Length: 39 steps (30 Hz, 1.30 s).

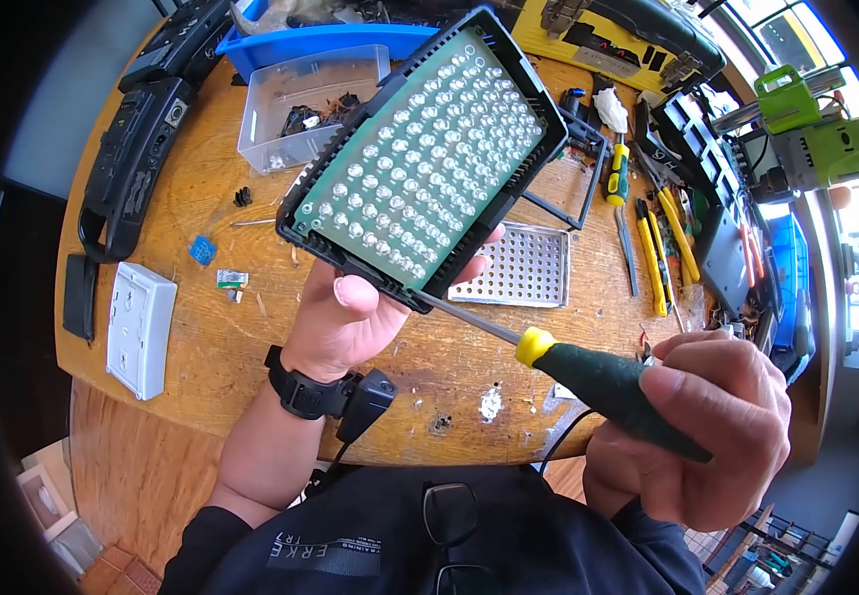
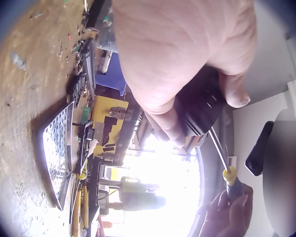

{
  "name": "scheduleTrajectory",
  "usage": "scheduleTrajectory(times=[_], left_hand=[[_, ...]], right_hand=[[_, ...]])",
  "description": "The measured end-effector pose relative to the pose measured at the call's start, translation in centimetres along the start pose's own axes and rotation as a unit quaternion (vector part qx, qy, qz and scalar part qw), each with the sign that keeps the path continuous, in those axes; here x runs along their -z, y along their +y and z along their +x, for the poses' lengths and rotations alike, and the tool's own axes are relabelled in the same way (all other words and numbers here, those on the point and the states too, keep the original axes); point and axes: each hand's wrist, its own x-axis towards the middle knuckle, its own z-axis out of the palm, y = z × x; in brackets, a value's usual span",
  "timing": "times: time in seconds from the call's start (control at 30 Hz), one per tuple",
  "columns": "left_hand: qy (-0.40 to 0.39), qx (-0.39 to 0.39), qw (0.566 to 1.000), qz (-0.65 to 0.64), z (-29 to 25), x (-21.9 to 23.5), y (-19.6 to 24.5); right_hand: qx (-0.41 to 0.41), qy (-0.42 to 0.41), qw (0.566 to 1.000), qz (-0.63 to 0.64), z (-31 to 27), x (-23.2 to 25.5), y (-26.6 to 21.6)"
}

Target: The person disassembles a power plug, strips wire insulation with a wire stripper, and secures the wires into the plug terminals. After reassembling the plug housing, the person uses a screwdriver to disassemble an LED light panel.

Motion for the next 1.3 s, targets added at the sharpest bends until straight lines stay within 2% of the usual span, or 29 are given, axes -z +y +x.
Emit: scheduleTrajectory(times=[0.03, 0.1, 0.13, 0.3, 0.4, 0.47, 0.6, 0.67, 0.7, 0.77, 0.8, 0.97, 1.03, 1.17, 1.23, 1.3], left_hand=[[0.0, 0.0, 1.0, 0.0, 0.0, 0.0, 0.0], [0.0, -0.011, 1.0, 0.01, -0.1, 0.1, 0.0], [0.001, -0.012, 1.0, 0.01, -0.2, 0.2, -0.1], [0.007, -0.008, 1.0, 0.004, -0.2, 0.2, -0.3], [0.01, -0.012, 1.0, 0.001, -0.4, 0.3, -0.4], [0.009, -0.012, 1.0, 0.001, -0.5, 0.3, -0.5], [0.018, -0.007, 1.0, 0.01, -0.6, 0.1, -0.5], [0.015, -0.006, 1.0, 0.011, -0.5, 0.2, -0.6], [0.012, -0.005, 1.0, 0.011, -0.5, 0.3, -0.7], [0.012, -0.008, 1.0, 0.009, -0.5, 0.4, -0.9], [0.011, -0.012, 1.0, 0.007, -0.5, 0.5, -0.9], [0.009, -0.012, 1.0, 0.012, -0.5, 0.1, -0.7], [0.004, -0.017, 1.0, 0.006, -0.5, 0.2, -0.8], [0.005, -0.017, 1.0, 0.002, -0.5, 0.2, -0.6], [0.001, -0.018, 1.0, 0.001, -0.5, 0.1, -0.5], [0.0, -0.025, 1.0, 0.001, -0.4, 0.2, -0.5]], right_hand=[[0.0, 0.0, 1.0, 0.0, 0.2, 0.3, 0.0], [0.016, -0.095, 0.995, 0.027, 0.7, 1.3, 0.0], [0.022, -0.097, 0.995, 0.013, 0.7, 1.3, -0.2], [0.03, -0.075, 0.997, -0.01, 0.5, 0.6, -0.6], [0.031, -0.1, 0.995, 0.008, 0.6, 0.7, -0.6], [0.005, -0.042, 0.999, 0.016, 0.1, 0.2, -0.9], [-0.016, -0.095, 0.994, 0.055, 0.2, 0.7, -0.8], [0.002, -0.052, 0.998, -0.045, 0.0, 0.2, -1.0], [0.002, -0.052, 0.998, -0.045, 0.3, 0.6, -1.0], [-0.01, -0.16, 0.987, -0.018, 1.2, 2.0, -0.6], [0.017, -0.179, 0.984, -0.002, 1.4, 2.2, 0.0], [0.002, -0.153, 0.984, 0.089, 0.7, 1.7, 0.8], [0.03, -0.148, 0.987, 0.055, 0.6, 1.7, 0.7], [0.008, -0.174, 0.984, -0.025, 0.9, 2.1, 0.2], [0.004, -0.124, 0.99, 0.071, 0.8, 1.6, 0.8], [-0.015, -0.137, 0.987, 0.08, 0.7, 1.7, 0.6]])
